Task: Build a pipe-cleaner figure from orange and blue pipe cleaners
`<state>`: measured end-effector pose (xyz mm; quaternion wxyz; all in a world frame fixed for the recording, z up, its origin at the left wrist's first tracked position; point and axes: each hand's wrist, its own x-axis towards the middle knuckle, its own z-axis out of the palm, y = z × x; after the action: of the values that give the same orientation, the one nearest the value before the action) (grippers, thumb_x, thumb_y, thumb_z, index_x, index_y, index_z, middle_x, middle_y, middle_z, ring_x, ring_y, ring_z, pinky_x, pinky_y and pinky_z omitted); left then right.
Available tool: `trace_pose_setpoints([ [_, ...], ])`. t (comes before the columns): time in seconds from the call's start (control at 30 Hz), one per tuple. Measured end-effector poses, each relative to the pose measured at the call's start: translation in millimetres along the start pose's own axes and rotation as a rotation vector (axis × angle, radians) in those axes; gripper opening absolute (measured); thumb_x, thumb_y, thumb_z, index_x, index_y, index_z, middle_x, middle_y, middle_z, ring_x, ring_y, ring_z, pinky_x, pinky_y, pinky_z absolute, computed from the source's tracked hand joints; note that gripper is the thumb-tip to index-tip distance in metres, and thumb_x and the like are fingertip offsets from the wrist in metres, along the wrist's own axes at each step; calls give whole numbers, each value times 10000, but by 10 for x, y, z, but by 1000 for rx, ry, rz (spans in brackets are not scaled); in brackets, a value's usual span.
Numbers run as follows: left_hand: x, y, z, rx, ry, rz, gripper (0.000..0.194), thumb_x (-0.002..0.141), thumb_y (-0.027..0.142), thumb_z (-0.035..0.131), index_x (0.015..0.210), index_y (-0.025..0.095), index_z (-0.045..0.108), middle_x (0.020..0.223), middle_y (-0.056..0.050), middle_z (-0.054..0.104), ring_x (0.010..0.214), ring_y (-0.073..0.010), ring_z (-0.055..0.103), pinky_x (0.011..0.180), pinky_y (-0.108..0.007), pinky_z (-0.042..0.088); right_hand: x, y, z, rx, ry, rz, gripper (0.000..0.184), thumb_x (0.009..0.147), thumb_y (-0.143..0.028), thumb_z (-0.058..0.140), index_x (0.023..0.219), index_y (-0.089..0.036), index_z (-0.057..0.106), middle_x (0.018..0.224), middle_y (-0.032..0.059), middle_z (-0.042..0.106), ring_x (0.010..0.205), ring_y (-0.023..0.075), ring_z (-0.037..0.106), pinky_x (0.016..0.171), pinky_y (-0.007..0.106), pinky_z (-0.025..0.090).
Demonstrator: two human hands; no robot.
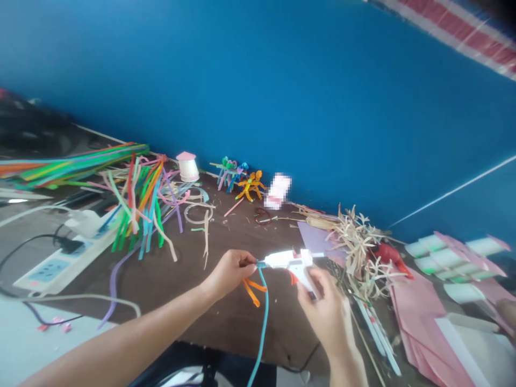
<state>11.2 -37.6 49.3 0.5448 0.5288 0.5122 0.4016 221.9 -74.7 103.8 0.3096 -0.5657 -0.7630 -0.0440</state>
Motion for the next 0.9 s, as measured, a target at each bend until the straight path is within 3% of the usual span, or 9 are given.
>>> trace_pose_setpoints([
  [0.37,-13,3,-11,-67,10,-35,170,640,261,558,700,114,619,610,-26,612,535,-113,515,499,-199,366,6,-87,-33,109,-118,38,158,742,-250,505,891,-201,526,755,48,637,635,180,607,574,255,445],
  [0.67,-19,17,-23,-56,15,-29,162,644,253,556,704,117,622,589,-17,598,527,-108,503,493,-198,360,10,-83,-30,105,-88,26,160,737,-245,520,888,-196,533,788,56,644,662,184,616,582,251,448],
  [0.8,-27,24,-24,-56,23,-45,165,645,264,557,698,118,614,548,2,565,499,-99,483,472,-192,343,-11,-22,2,166,-93,149,204,733,-283,531,913,-187,547,808,65,653,671,186,620,596,257,463],
  [0.9,-27,30,-26,-74,25,-64,177,635,276,565,699,118,613,549,7,563,492,-97,476,462,-191,342,-25,219,109,197,-12,303,311,737,-348,516,977,-154,558,818,81,661,673,189,620,595,264,472],
])
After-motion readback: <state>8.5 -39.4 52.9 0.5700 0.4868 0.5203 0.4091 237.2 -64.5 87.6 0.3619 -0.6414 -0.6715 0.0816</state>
